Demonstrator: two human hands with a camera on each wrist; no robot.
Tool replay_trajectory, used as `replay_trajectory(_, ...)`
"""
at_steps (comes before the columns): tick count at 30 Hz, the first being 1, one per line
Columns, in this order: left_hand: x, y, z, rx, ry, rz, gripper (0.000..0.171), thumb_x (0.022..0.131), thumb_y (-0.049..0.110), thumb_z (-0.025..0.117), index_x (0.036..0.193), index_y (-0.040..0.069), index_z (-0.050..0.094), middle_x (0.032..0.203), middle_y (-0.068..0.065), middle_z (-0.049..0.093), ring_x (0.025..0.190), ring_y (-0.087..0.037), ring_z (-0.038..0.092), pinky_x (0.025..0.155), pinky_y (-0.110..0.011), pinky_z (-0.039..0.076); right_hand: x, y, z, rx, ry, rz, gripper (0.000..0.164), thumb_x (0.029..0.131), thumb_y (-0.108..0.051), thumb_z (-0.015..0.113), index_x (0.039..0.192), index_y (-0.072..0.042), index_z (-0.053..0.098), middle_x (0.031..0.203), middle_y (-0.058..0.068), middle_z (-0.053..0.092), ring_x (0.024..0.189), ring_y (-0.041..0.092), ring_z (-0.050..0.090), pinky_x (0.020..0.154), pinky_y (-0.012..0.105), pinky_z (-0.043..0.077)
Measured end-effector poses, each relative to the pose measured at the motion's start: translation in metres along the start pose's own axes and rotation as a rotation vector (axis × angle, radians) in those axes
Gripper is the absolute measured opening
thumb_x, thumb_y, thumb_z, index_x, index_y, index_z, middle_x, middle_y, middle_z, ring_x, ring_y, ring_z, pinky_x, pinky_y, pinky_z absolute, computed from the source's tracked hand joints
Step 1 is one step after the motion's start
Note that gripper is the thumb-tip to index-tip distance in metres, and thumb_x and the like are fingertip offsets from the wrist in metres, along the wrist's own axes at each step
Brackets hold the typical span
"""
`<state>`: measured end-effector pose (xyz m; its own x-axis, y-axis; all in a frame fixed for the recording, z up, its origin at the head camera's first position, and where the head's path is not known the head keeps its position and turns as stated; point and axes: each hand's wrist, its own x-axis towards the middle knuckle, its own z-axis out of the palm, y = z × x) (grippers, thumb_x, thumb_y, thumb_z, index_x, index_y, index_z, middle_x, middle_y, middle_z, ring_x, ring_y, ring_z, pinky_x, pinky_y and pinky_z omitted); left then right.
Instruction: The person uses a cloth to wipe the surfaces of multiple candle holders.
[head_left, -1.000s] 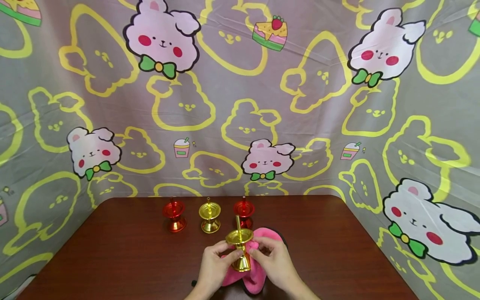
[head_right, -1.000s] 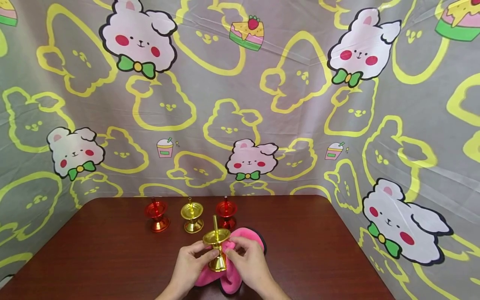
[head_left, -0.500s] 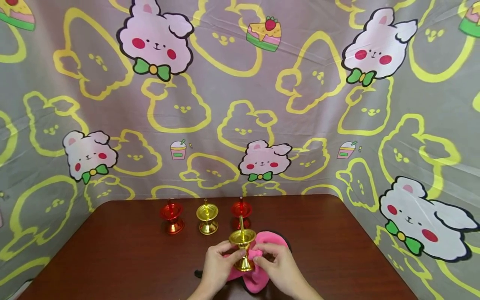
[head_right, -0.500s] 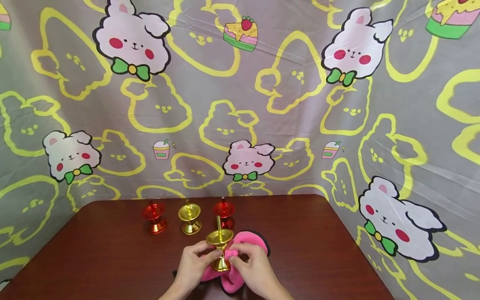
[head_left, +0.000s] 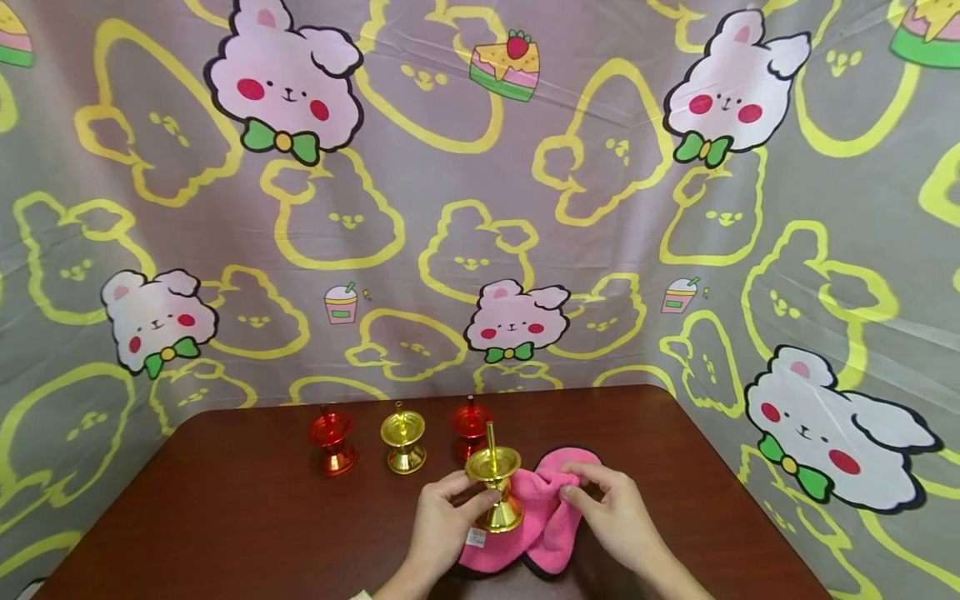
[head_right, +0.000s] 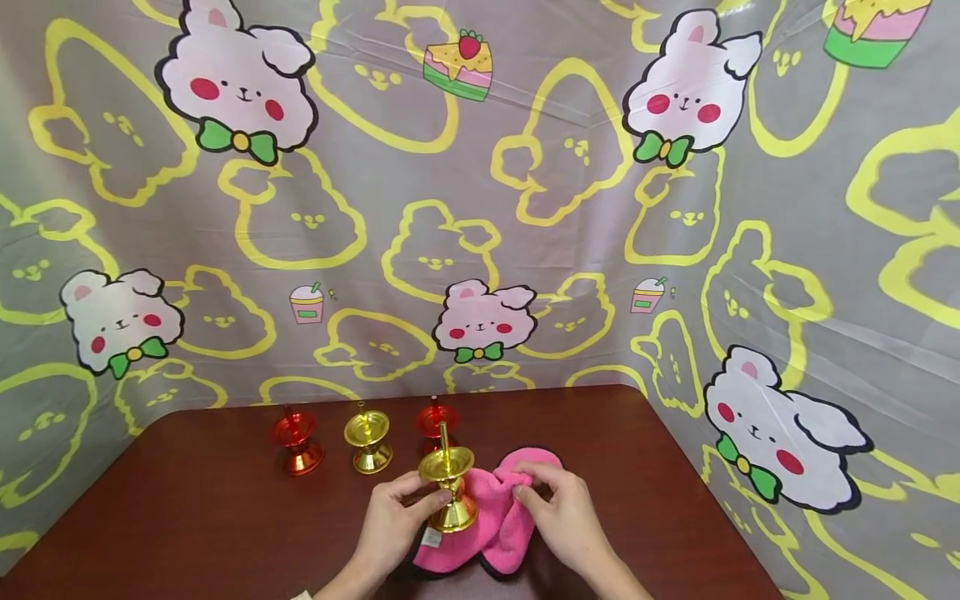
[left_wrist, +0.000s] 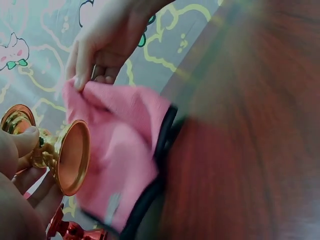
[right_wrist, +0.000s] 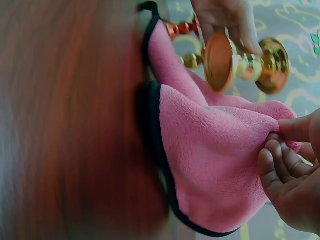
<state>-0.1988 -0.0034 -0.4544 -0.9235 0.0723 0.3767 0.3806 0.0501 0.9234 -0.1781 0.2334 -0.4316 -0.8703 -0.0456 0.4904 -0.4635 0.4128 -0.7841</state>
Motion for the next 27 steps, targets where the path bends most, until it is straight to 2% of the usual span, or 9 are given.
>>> replay_trajectory(4, 0.011, 0.001, 0.009, -0.009, 0.011, 0.012, 0.021, 0.08, 0.01, 0.084, 0.101, 0.009, 0.081, 0.101, -0.002, 0.076, 0.098, -0.014, 0.068, 0.082, -0.025, 0.053, 0.005, 0.008, -0.027, -0.049, 0.025, 0.028, 0.022, 0.086, 0.004, 0.074, 0.101, -0.011, 0.075, 0.082, -0.005, 0.066, 0.072, 0.009, 0.058, 0.059, 0.026, 0.049)
replay_trajectory(8, 0.02, -0.004, 0.021, -0.027, 0.005, -0.013, 0.02, 0.081, 0.009, 0.083, 0.101, 0.009, 0.081, 0.098, -0.002, 0.076, 0.096, -0.013, 0.068, 0.078, -0.024, 0.054, 0.012, 0.02, -0.056, -0.106, -0.006, 0.077, 0.021, 0.09, 0.002, 0.071, 0.106, -0.011, 0.075, 0.085, -0.002, 0.068, 0.068, 0.012, 0.059, 0.056, 0.027, 0.05)
replay_trajectory(11, 0.026, -0.009, 0.033, -0.04, -0.001, -0.016, 0.019, 0.082, 0.008, 0.082, 0.101, 0.008, 0.08, 0.097, -0.004, 0.076, 0.094, -0.013, 0.068, 0.077, -0.024, 0.054, 0.016, 0.031, -0.077, -0.197, -0.016, 0.088, 0.021, 0.09, 0.001, 0.071, 0.107, -0.01, 0.074, 0.084, -0.002, 0.066, 0.069, 0.01, 0.058, 0.057, 0.026, 0.05)
replay_trajectory(15, 0.034, -0.019, 0.049, -0.036, 0.035, -0.002, 0.017, 0.082, 0.005, 0.081, 0.099, 0.006, 0.08, 0.097, -0.004, 0.076, 0.092, -0.014, 0.068, 0.078, -0.025, 0.053, 0.023, 0.048, -0.1, -0.378, 0.015, -0.008, 0.025, 0.084, 0.005, 0.074, 0.106, -0.008, 0.074, 0.085, -0.003, 0.065, 0.073, 0.007, 0.055, 0.059, 0.026, 0.049)
replay_trajectory(19, 0.045, -0.033, 0.063, -0.021, 0.121, -0.009, 0.016, 0.08, 0.003, 0.082, 0.095, 0.007, 0.08, 0.096, -0.002, 0.076, 0.09, -0.012, 0.067, 0.077, -0.023, 0.052, 0.032, 0.065, -0.116, -0.554, 0.056, -0.145, 0.03, 0.076, 0.01, 0.078, 0.099, -0.008, 0.076, 0.085, -0.003, 0.067, 0.073, 0.009, 0.056, 0.061, 0.029, 0.049)
replay_trajectory(21, 0.05, -0.04, 0.07, -0.014, 0.159, 0.0, 0.015, 0.078, 0.002, 0.082, 0.093, 0.005, 0.08, 0.093, -0.003, 0.076, 0.088, -0.012, 0.066, 0.076, -0.023, 0.051, 0.037, 0.071, -0.121, -0.603, 0.064, -0.174, 0.031, 0.073, 0.012, 0.079, 0.097, -0.009, 0.077, 0.085, -0.002, 0.068, 0.072, 0.012, 0.058, 0.061, 0.032, 0.049)
replay_trajectory(24, 0.058, -0.051, 0.081, 0.008, 0.201, 0.002, 0.014, 0.077, 0.003, 0.083, 0.091, 0.005, 0.08, 0.09, -0.004, 0.076, 0.085, -0.011, 0.066, 0.074, -0.023, 0.051, 0.046, 0.077, -0.126, -0.633, 0.063, -0.168, 0.03, 0.073, 0.011, 0.08, 0.097, -0.008, 0.078, 0.087, 0.002, 0.071, 0.073, 0.019, 0.063, 0.064, 0.037, 0.052)
replay_trajectory(27, 0.067, -0.059, 0.09, 0.03, 0.227, -0.041, 0.015, 0.076, 0.004, 0.085, 0.09, 0.007, 0.081, 0.09, -0.003, 0.076, 0.087, -0.011, 0.065, 0.077, -0.024, 0.051, 0.056, 0.081, -0.125, -0.648, 0.064, -0.135, 0.028, 0.076, 0.01, 0.078, 0.098, -0.007, 0.079, 0.091, 0.007, 0.074, 0.078, 0.025, 0.068, 0.068, 0.044, 0.054)
